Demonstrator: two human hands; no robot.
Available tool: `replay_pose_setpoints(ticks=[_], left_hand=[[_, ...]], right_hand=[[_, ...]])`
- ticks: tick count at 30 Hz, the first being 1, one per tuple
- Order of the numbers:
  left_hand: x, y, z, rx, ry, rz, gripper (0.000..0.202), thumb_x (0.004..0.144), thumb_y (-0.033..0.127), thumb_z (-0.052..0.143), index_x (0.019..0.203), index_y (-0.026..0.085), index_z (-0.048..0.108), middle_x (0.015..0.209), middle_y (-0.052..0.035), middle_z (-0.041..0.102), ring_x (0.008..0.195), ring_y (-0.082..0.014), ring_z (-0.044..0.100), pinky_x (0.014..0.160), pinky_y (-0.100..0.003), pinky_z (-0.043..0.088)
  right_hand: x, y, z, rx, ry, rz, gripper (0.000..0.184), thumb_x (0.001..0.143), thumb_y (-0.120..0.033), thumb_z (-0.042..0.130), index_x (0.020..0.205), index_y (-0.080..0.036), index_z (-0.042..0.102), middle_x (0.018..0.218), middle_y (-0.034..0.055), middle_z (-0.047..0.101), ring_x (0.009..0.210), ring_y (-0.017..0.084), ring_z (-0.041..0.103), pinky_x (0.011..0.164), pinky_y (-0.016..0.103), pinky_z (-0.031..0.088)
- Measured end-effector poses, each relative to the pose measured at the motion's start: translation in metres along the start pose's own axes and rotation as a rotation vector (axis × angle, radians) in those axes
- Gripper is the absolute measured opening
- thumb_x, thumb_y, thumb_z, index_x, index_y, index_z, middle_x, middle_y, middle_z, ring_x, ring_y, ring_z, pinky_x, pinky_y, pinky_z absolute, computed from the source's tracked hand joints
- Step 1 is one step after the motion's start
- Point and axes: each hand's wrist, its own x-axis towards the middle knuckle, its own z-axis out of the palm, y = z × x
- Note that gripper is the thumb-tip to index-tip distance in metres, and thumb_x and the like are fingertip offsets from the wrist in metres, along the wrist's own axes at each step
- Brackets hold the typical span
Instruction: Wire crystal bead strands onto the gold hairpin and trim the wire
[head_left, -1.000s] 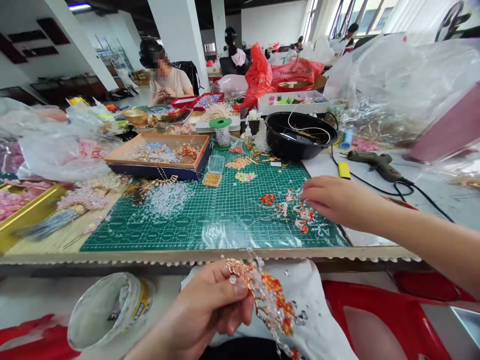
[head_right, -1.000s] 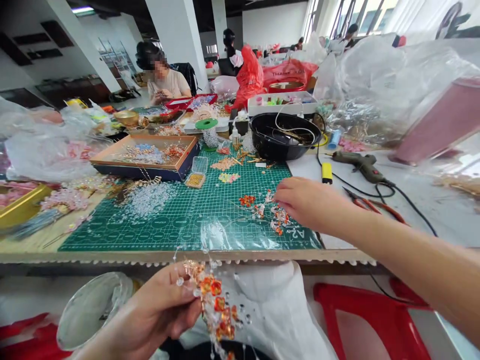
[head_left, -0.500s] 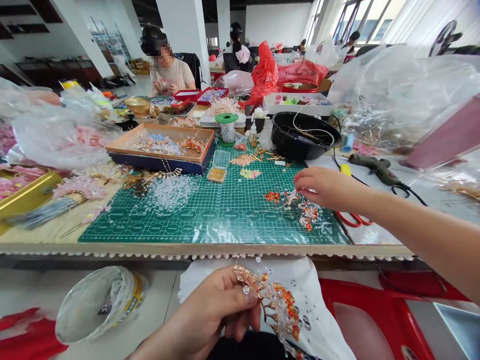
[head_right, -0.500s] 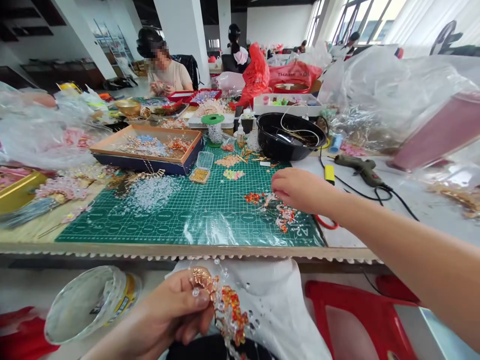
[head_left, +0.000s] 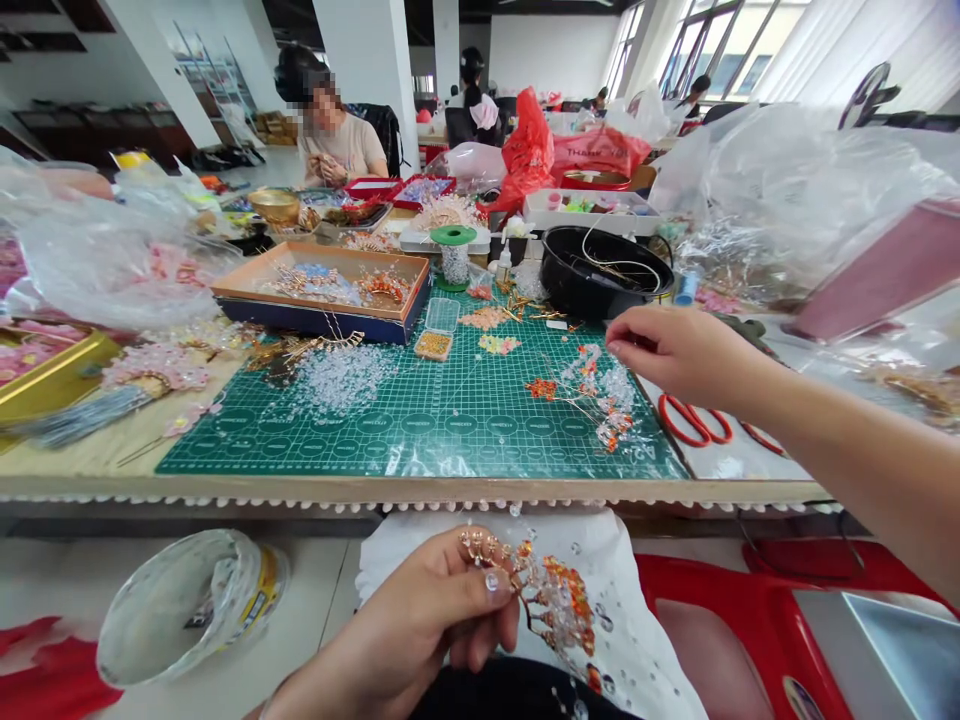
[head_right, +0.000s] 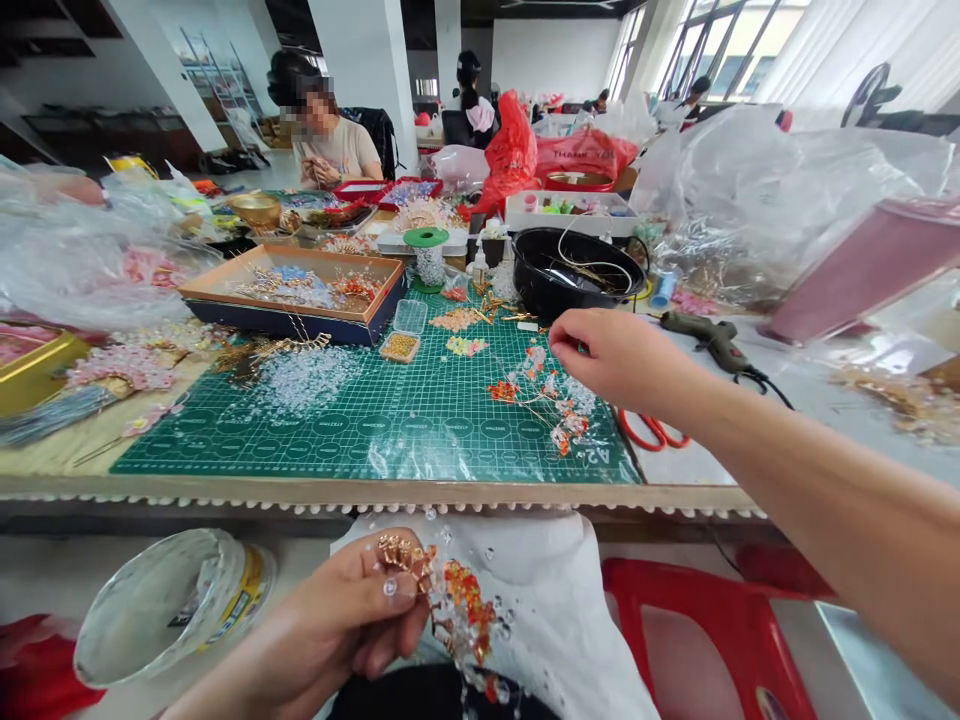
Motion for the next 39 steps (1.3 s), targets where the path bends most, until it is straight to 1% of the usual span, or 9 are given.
replay_pose_setpoints(ticks=[5,9,12,15,21,26,32,36,39], left_hand=[[-0.005,-0.004,0.001,-0.245,0.021,0.036,0.026,0.074,0.03,0.074,0.069,0.015,0.053,0.052,0.0034,0.052,0.04,-0.0019,0.029,0.042,-0.016,0.018],[-0.005,-0.006,-0.003,-0.467,0.003,0.036,0.036,0.072,0.024,0.079,0.058,0.013,0.048,0.049,0.0053,0.045,0.041,-0.0004,0.026,0.041,-0.015,0.019],[-0.004,-0.007,-0.007,-0.607,0.014,0.008,0.035,0.069,0.016,0.081,0.058,0.012,0.048,0.051,0.0065,0.043,0.043,0.0002,0.025,0.041,-0.014,0.019],[0.001,-0.007,-0.005,-0.636,0.042,-0.057,0.033,0.073,0.016,0.078,0.059,0.013,0.048,0.05,0.0073,0.04,0.042,-0.0002,0.022,0.04,-0.014,0.016],[0.012,-0.013,0.019,-0.311,0.139,0.082,0.024,0.079,0.022,0.071,0.067,0.011,0.053,0.059,0.0021,0.048,0.05,-0.0035,0.034,0.046,-0.017,0.02],[0.011,-0.017,0.037,-0.144,0.052,0.209,0.031,0.075,0.022,0.079,0.092,0.015,0.054,0.078,0.0014,0.056,0.065,-0.0065,0.045,0.057,-0.02,0.028],[0.005,-0.021,0.037,-0.178,0.028,0.151,0.055,0.066,0.015,0.085,0.108,0.018,0.049,0.087,0.0021,0.059,0.075,-0.0104,0.057,0.069,-0.025,0.037],[0.001,-0.024,0.033,-0.159,0.032,0.147,0.062,0.067,0.012,0.085,0.115,0.019,0.047,0.085,0.0029,0.06,0.074,-0.0093,0.056,0.07,-0.024,0.038],[-0.003,-0.023,0.03,-0.157,0.029,0.202,0.059,0.069,0.012,0.084,0.114,0.019,0.048,0.086,0.003,0.06,0.073,-0.0068,0.053,0.065,-0.021,0.036]], right_hand=[[0.0,-0.023,-0.018,0.492,0.294,0.203,0.007,0.084,-0.024,0.057,0.081,-0.021,0.052,0.068,-0.0015,0.043,0.062,0.012,0.035,0.057,0.033,0.024],[-0.029,-0.048,-0.03,0.971,0.318,0.331,0.02,0.089,-0.024,0.047,0.073,-0.022,0.034,0.07,-0.0034,0.025,0.058,0.01,0.024,0.049,0.03,0.019],[-0.077,-0.073,-0.013,1.241,0.313,0.396,0.016,0.093,-0.027,0.048,0.079,-0.021,0.045,0.077,-0.001,0.029,0.063,0.011,0.033,0.051,0.025,0.032],[-0.133,-0.097,0.026,1.689,0.271,0.535,0.012,0.085,-0.031,0.067,0.085,-0.023,0.058,0.083,0.0026,0.042,0.078,0.016,0.048,0.067,0.029,0.05],[-0.182,-0.13,0.086,1.845,-0.015,0.589,0.016,0.084,-0.035,0.074,0.081,-0.022,0.066,0.064,-0.0021,0.044,0.055,0.007,0.037,0.051,0.018,0.034],[-0.177,-0.132,0.092,1.749,0.03,0.545,0.014,0.084,-0.032,0.076,0.079,-0.022,0.067,0.067,-0.0017,0.055,0.061,0.009,0.051,0.06,0.021,0.044],[-0.185,-0.129,0.102,1.704,0.013,0.441,0.007,0.087,-0.03,0.073,0.086,-0.025,0.068,0.075,-0.0021,0.06,0.069,0.011,0.058,0.072,0.024,0.048],[-0.193,-0.123,0.102,1.687,-0.06,0.395,0.006,0.088,-0.028,0.072,0.092,-0.027,0.068,0.082,-0.0018,0.062,0.072,0.011,0.059,0.073,0.025,0.049],[-0.201,-0.109,0.092,1.666,-0.253,0.352,0.025,0.086,-0.034,0.076,0.108,-0.03,0.065,0.095,0.0005,0.062,0.085,0.015,0.06,0.079,0.027,0.05]])
